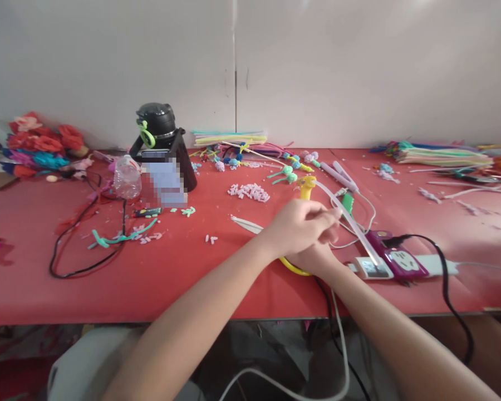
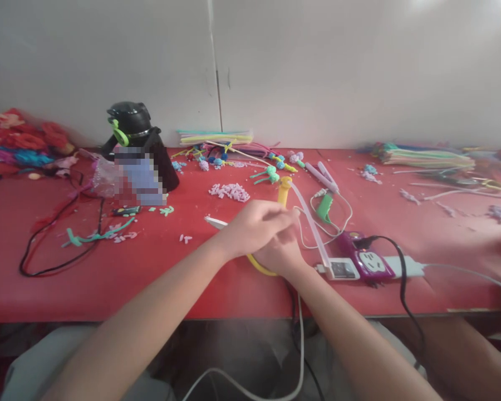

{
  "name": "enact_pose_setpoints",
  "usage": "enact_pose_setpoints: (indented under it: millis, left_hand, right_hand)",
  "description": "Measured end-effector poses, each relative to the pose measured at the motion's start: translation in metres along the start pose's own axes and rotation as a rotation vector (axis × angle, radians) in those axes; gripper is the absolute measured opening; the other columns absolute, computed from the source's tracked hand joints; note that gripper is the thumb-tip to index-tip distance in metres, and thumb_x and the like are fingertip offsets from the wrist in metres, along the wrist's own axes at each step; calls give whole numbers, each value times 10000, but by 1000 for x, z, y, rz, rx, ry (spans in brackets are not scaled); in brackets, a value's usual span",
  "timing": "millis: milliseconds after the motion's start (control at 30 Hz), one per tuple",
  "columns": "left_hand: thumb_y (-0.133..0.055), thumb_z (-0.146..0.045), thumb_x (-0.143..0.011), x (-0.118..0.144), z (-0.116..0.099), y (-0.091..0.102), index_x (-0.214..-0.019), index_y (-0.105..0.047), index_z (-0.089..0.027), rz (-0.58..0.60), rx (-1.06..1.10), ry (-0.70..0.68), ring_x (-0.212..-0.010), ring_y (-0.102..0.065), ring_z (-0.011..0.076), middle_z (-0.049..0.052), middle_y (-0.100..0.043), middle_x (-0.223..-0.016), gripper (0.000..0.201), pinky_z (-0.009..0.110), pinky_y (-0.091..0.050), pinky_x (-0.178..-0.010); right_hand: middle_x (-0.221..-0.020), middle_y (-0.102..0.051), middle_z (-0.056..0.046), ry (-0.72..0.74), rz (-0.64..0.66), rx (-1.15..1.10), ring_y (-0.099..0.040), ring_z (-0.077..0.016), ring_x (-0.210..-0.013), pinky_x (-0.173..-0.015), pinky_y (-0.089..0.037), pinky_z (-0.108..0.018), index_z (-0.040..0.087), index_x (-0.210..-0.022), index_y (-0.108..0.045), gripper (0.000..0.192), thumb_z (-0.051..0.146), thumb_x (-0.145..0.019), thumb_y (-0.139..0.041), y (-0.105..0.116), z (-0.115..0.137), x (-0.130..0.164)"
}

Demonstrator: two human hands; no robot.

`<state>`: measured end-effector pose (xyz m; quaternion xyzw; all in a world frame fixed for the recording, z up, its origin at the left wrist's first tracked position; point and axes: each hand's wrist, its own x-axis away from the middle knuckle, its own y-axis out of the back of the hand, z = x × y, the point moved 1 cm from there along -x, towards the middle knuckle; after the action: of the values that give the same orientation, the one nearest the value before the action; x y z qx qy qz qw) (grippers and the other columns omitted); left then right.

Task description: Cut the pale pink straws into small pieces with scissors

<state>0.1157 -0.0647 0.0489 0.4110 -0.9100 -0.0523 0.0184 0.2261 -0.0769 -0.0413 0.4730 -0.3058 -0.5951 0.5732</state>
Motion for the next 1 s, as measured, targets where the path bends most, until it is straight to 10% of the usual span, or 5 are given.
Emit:
enact_pose_setpoints:
  millis: [200,367,667,1000]
  left_hand:
    - [-542,-492,-930,46,-2,106,-651,-609,-208,-585,-278,-103,-524,-527,97,10,-569,-567,405,247,-439,-560]
    - [-492,-521,-935,54,39,169,-558,-572,-199,-748,-340,-22,-479,-468,108,3,-478,-466,503,257,-403,-526]
    - [-625,-276,-819,17,77,175,-835,-686,-200,-444,-775,68,-812,-647,175,46,-731,-885,99,278,-484,-747]
    - [-654,-224,-814,-34,80,168,-893,-690,-217,-429,-958,216,-946,-658,233,93,-734,-1048,87,344,-489,-844]
  right_hand:
    - [-658,-644,-37,-137,214,110,-625,-219,-634,-538,-325,-285,237,-704,-560,449,676,-790,-591,8,12,1]
    - [-657,-638,-37,-155,208,122,-615,-214,-634,-536,-306,-275,241,-699,-555,472,706,-775,-587,9,13,0]
    - [-726,-653,-48,-273,185,183,-633,-247,-705,-552,-337,-292,244,-789,-620,526,766,-755,-562,19,-9,-5]
    - [-753,-661,-54,-319,195,244,-641,-254,-717,-561,-344,-302,259,-873,-678,491,727,-762,-583,26,-26,-12]
